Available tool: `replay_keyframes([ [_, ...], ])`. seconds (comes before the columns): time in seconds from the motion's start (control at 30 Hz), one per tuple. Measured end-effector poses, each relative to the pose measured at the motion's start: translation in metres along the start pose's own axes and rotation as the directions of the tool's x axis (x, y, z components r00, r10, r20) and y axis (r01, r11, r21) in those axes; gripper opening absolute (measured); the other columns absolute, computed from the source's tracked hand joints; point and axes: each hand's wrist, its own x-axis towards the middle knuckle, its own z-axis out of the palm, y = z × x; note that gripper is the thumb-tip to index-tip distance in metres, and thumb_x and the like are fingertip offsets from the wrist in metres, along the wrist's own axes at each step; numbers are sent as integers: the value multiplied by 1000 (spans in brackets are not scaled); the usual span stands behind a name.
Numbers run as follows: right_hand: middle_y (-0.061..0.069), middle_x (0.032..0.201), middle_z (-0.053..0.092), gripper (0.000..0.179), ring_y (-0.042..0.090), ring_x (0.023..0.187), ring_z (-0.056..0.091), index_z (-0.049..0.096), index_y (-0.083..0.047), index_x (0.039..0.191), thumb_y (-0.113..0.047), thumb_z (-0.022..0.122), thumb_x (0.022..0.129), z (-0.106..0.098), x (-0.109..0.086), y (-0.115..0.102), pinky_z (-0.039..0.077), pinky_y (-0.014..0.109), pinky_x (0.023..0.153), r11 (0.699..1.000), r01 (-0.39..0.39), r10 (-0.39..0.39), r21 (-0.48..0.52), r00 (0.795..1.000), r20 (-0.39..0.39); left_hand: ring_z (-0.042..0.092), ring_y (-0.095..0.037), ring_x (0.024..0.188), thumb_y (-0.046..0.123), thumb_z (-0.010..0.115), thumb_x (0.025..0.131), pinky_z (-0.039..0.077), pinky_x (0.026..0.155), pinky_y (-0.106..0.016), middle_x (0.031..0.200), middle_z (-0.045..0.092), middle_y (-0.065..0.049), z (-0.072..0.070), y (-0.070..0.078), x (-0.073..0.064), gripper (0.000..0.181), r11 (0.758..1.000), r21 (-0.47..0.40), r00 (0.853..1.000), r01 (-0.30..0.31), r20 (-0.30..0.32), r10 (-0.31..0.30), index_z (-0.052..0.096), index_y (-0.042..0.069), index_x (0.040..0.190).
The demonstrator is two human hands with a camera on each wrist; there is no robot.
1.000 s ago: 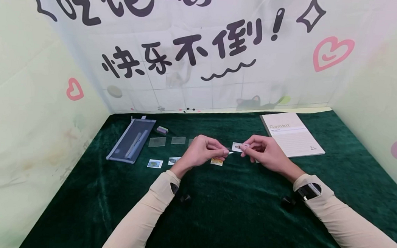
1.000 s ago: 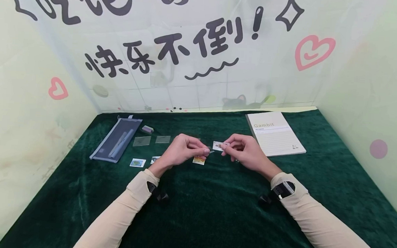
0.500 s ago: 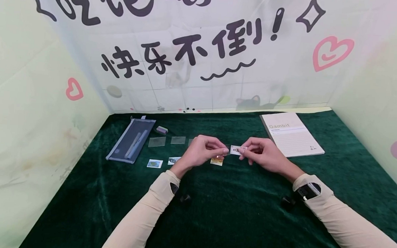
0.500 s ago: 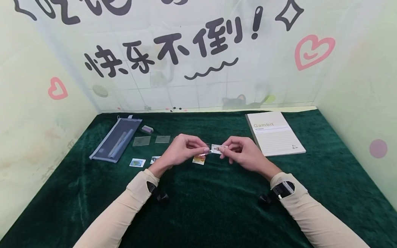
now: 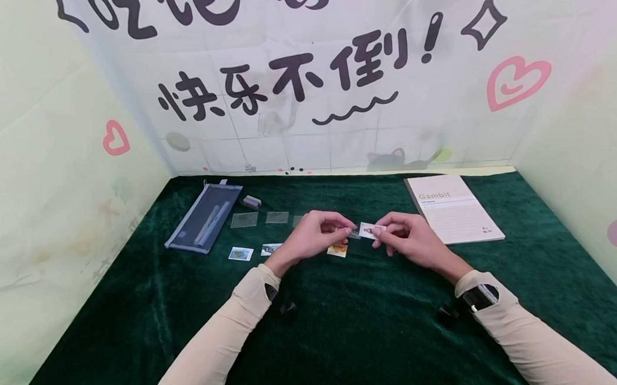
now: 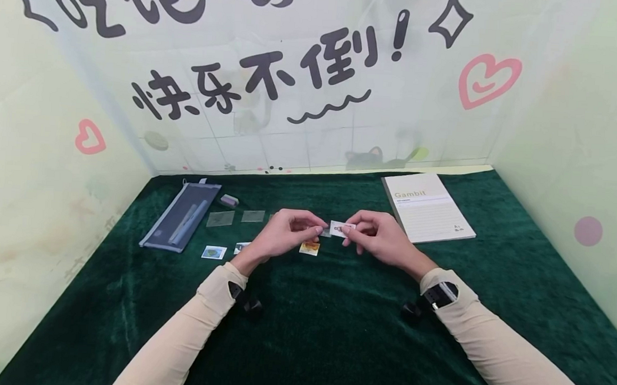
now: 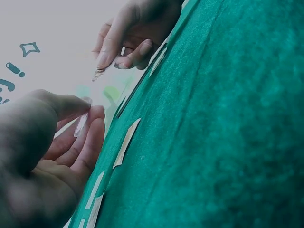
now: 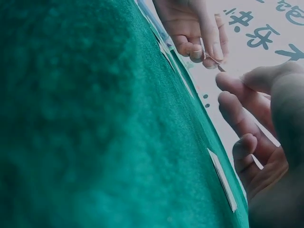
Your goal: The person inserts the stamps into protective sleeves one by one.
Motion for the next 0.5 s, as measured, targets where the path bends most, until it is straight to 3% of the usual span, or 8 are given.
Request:
replay_keyframes([
  [0.23, 7, 92, 82, 23, 27, 68, 67, 69, -11, 120, -31, 65, 111, -1, 0, 0, 51, 30, 62, 1000, -14, 14, -14, 998, -55, 80, -14, 92, 30, 72, 107, 65, 87, -33, 109, 82, -2, 1, -2, 2, 18, 999, -27, 998, 47, -48, -49, 78, 21, 121],
  [0.5, 7, 93, 83, 24, 26, 68, 68, 69, -12, 122, -33, 65, 111, -2, 1, 2, 54, 30, 64, 1000, -21, 21, -15, 999, -36, 79, -13, 93, 33, 73, 106, 65, 88, -32, 109, 82, 3, 2, -1, 2, 19, 1000, 3, 999, 28, -38, -28, 80, 21, 119],
])
